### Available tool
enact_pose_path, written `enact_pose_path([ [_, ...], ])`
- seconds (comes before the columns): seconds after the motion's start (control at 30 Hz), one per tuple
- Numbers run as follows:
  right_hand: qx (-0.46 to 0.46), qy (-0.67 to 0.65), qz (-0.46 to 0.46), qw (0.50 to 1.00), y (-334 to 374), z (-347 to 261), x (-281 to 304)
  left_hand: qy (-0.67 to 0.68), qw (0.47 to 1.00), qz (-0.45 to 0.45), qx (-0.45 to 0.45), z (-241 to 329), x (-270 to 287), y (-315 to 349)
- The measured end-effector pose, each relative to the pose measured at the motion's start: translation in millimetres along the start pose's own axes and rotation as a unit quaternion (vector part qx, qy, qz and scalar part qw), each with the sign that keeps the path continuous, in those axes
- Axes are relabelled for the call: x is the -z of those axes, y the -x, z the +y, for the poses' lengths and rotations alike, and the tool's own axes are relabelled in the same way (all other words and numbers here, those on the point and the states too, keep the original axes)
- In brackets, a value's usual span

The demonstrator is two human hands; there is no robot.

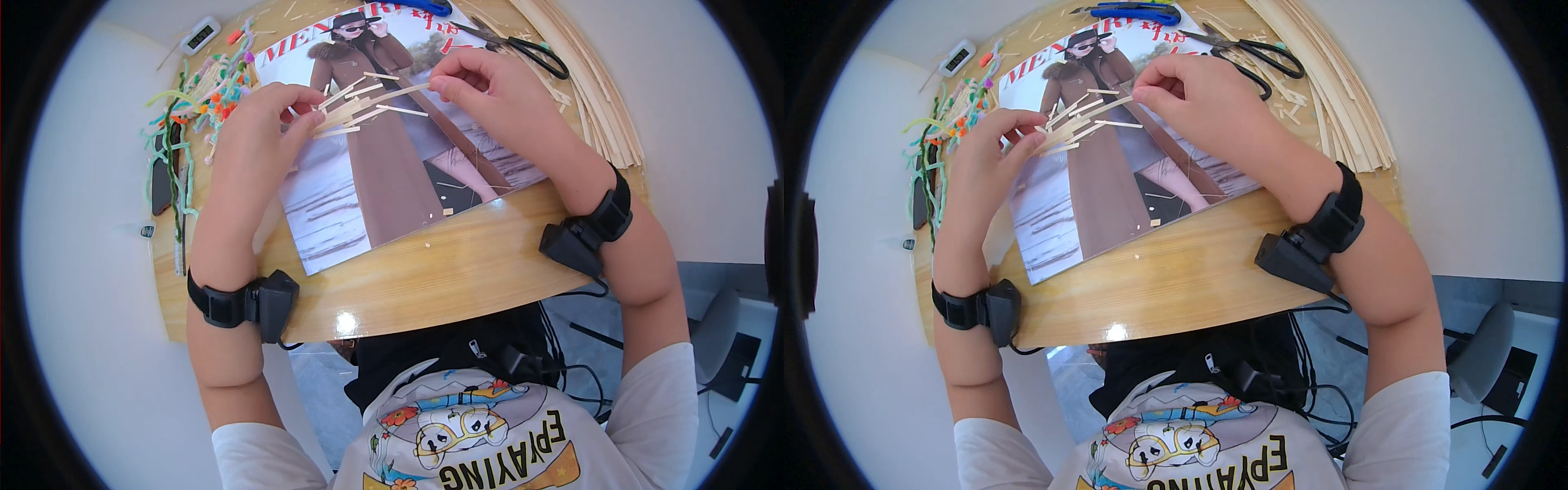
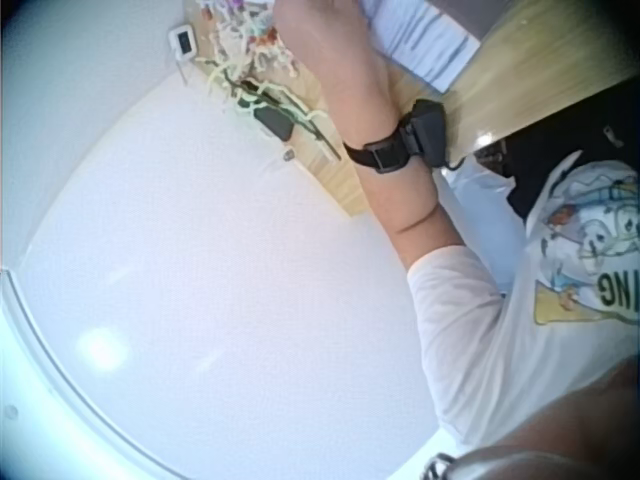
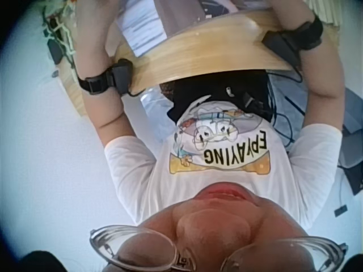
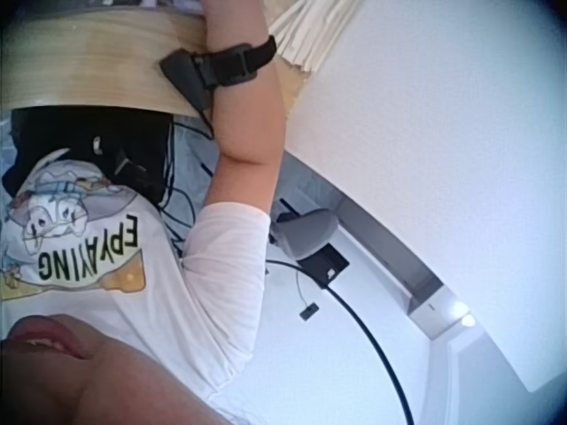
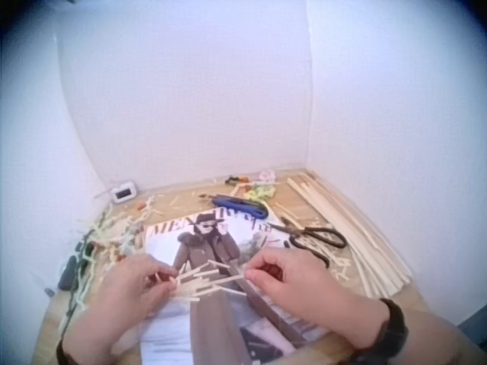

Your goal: Cutting thin bamboo sticks into smaller pieces using scissors on a desk.

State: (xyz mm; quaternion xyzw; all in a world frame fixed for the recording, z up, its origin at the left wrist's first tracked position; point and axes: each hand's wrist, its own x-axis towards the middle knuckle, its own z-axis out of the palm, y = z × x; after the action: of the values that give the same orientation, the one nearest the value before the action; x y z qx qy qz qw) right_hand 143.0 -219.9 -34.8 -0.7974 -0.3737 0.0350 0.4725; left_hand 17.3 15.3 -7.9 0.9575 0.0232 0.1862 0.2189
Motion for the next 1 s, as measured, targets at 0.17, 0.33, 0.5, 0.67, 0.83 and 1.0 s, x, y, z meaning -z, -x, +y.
enact_pose_path([
  [0.17, 0.036, 0.009, -0.031, 0.999, 5, -5, -1, -0.039, 0.998, -0.038, 0.009, -4, 1, 2],
  [0.33, 0.08, 0.024, -0.063, 0.995, 7, 0, -7, -0.001, 0.998, -0.057, 0.027, -10, -10, -2],
  [0.5, 0.109, 0.036, -0.044, 0.992, 7, 1, -11, 0.046, 0.997, -0.055, 0.016, -9, -23, -3],
  [0.67, 0.138, 0.152, -0.012, 0.979, 8, 1, -5, 0.054, 0.998, -0.016, -0.007, -4, -16, -3],
  [0.83, 0.145, 0.199, -0.036, 0.969, 9, 7, -7, -0.012, 0.998, -0.064, -0.001, 0, -3, 1],
  [1.0, 0.189, 0.169, -0.048, 0.966, 9, 7, -11, 0.013, 0.998, -0.065, -0.009, -7, -15, -1],
])
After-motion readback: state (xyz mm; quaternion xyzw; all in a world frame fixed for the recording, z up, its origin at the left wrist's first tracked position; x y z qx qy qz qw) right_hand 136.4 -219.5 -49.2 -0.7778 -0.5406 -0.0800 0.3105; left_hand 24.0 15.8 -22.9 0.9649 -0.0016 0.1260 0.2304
